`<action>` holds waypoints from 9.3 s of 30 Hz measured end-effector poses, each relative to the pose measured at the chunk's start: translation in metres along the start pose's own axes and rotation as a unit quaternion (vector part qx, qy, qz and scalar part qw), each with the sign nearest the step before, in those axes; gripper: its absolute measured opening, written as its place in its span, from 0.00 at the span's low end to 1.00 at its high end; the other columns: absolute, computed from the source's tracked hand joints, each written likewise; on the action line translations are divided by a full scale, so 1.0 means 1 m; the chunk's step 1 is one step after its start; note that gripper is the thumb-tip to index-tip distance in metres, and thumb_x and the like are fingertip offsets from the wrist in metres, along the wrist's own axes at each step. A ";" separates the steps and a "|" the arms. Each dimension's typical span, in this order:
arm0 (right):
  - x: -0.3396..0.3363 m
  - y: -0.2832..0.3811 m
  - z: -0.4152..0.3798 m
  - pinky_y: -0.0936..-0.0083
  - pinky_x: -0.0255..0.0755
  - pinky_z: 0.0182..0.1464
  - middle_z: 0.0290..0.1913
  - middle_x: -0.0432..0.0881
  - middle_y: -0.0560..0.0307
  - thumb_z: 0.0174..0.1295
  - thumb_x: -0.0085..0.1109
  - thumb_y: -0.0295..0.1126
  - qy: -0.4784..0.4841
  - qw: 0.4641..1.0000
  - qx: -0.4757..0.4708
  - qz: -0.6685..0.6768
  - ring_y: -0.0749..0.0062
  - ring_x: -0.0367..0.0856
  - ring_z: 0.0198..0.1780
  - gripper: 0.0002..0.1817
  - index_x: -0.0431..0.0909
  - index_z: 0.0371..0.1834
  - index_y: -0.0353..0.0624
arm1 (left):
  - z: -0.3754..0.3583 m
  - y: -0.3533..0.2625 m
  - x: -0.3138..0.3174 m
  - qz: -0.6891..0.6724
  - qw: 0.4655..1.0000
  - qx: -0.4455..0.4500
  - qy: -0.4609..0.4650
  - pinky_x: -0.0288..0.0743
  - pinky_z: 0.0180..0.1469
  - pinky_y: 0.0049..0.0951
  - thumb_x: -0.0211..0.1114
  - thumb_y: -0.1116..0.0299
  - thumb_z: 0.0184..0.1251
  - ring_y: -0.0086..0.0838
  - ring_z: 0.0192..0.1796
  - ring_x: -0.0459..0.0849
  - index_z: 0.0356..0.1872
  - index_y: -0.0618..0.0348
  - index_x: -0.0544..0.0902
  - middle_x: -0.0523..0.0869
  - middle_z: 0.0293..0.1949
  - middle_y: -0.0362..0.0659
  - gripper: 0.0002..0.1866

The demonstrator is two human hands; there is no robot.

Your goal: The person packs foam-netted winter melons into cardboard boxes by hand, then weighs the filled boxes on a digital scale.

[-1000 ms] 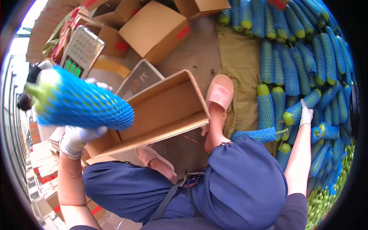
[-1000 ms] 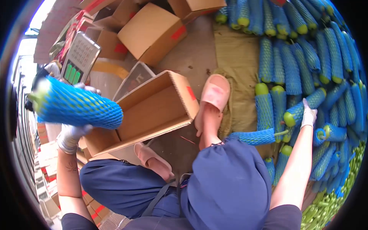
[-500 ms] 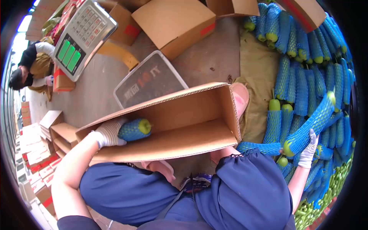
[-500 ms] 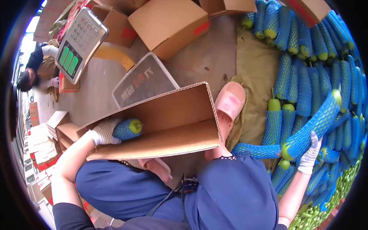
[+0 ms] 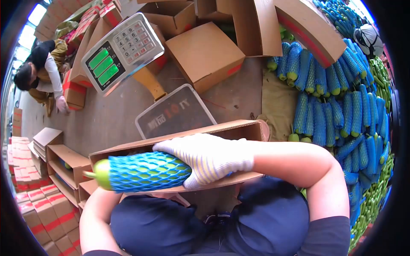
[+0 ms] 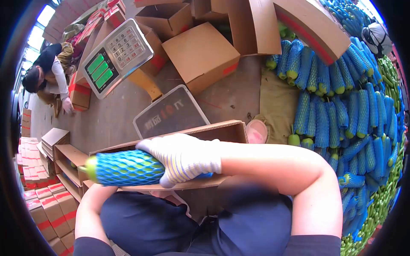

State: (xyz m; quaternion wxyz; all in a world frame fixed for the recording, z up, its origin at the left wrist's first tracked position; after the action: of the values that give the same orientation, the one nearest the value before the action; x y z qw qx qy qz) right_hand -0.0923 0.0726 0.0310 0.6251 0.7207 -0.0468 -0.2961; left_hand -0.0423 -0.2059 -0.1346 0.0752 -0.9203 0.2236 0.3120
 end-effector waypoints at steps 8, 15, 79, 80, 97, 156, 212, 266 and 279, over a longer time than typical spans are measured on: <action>0.024 -0.140 -0.003 0.60 0.72 0.63 0.60 0.78 0.37 0.44 0.74 0.41 0.040 0.902 0.145 -0.405 0.44 0.78 0.60 0.45 0.67 0.67 0.35 | 0.020 -0.009 -0.017 0.008 0.998 -0.004 -0.064 0.67 0.67 0.50 0.74 0.52 0.47 0.48 0.66 0.72 0.72 0.46 0.64 0.73 0.65 0.52 0.47; 0.003 -0.142 -0.003 0.56 0.78 0.51 0.55 0.81 0.39 0.54 0.63 0.33 0.024 0.858 0.228 -0.461 0.48 0.84 0.50 0.33 0.70 0.66 0.38 | 0.040 0.001 -0.041 0.012 0.997 -0.021 -0.079 0.65 0.69 0.49 0.75 0.50 0.47 0.50 0.68 0.70 0.75 0.45 0.61 0.70 0.68 0.54 0.51; -0.071 -0.124 -0.320 0.52 0.70 0.65 0.66 0.71 0.40 0.44 0.76 0.57 -0.498 0.772 0.069 0.388 0.50 0.76 0.62 0.58 0.59 0.72 0.31 | -0.171 -0.110 -0.210 -0.178 0.963 0.040 -0.196 0.63 0.71 0.44 0.69 0.57 0.61 0.50 0.69 0.74 0.64 0.62 0.76 0.77 0.65 0.54 0.32; -0.072 -0.089 -0.288 0.55 0.71 0.65 0.65 0.72 0.40 0.38 0.80 0.59 -0.515 0.784 0.090 0.335 0.51 0.77 0.62 0.62 0.59 0.71 0.29 | -0.179 -0.114 -0.203 -0.176 0.965 0.079 -0.178 0.64 0.70 0.45 0.69 0.55 0.61 0.50 0.68 0.74 0.63 0.62 0.76 0.78 0.64 0.54 0.32; 0.036 -0.087 0.078 0.59 0.75 0.57 0.50 0.84 0.38 0.56 0.68 0.46 0.037 0.935 0.202 -0.287 0.44 0.81 0.54 0.30 0.77 0.57 0.37 | -0.230 -0.128 -0.158 -0.262 0.905 0.234 -0.239 0.75 0.59 0.44 0.66 0.54 0.66 0.53 0.57 0.81 0.64 0.63 0.75 0.80 0.58 0.58 0.30; 0.332 -0.166 -0.593 0.68 0.79 0.52 0.46 0.84 0.50 0.56 0.71 0.39 -0.663 0.468 0.409 0.417 0.64 0.85 0.47 0.32 0.71 0.63 0.40 | -0.117 -0.097 -0.139 -0.328 0.881 0.149 -0.308 0.67 0.67 0.28 0.53 0.71 0.79 0.26 0.61 0.78 0.69 0.65 0.72 0.81 0.60 0.45 0.21; -0.096 0.000 -0.072 0.74 0.76 0.51 0.43 0.85 0.46 0.66 0.62 0.35 -0.371 0.910 0.045 -0.178 0.65 0.84 0.45 0.20 0.78 0.59 0.40 | -0.251 -0.096 -0.176 -0.589 0.607 0.213 -0.489 0.69 0.66 0.35 0.63 0.57 0.71 0.34 0.57 0.82 0.67 0.71 0.71 0.83 0.56 0.53 0.31; -0.032 -0.095 -0.050 0.69 0.74 0.57 0.51 0.83 0.53 0.57 0.69 0.40 0.055 0.906 0.419 -0.032 0.61 0.80 0.56 0.29 0.74 0.61 0.42 | -0.065 -0.002 -0.120 -0.238 0.810 0.214 -0.491 0.72 0.67 0.39 0.79 0.75 0.38 0.47 0.61 0.78 0.67 0.53 0.69 0.80 0.58 0.49 0.47; -0.012 -0.066 -0.024 0.62 0.73 0.60 0.51 0.84 0.45 0.60 0.62 0.38 0.055 0.944 0.194 -0.260 0.49 0.81 0.54 0.22 0.82 0.57 0.44 | 0.015 -0.048 -0.106 -0.062 0.937 0.050 -0.341 0.67 0.67 0.44 0.74 0.63 0.52 0.50 0.62 0.75 0.72 0.55 0.64 0.76 0.60 0.55 0.44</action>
State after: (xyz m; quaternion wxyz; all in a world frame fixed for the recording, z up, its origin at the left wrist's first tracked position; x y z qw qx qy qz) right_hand -0.1108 0.1130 -0.0246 0.3758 0.8304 0.1203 -0.3934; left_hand -0.1033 -0.1206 -0.0822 0.2119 -0.7660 0.1422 0.5900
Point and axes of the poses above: each hand's wrist, its own z-axis towards the middle knuckle, its own x-axis out of the palm, y = z × x, the point moved 5 cm from there along z, towards the middle knuckle
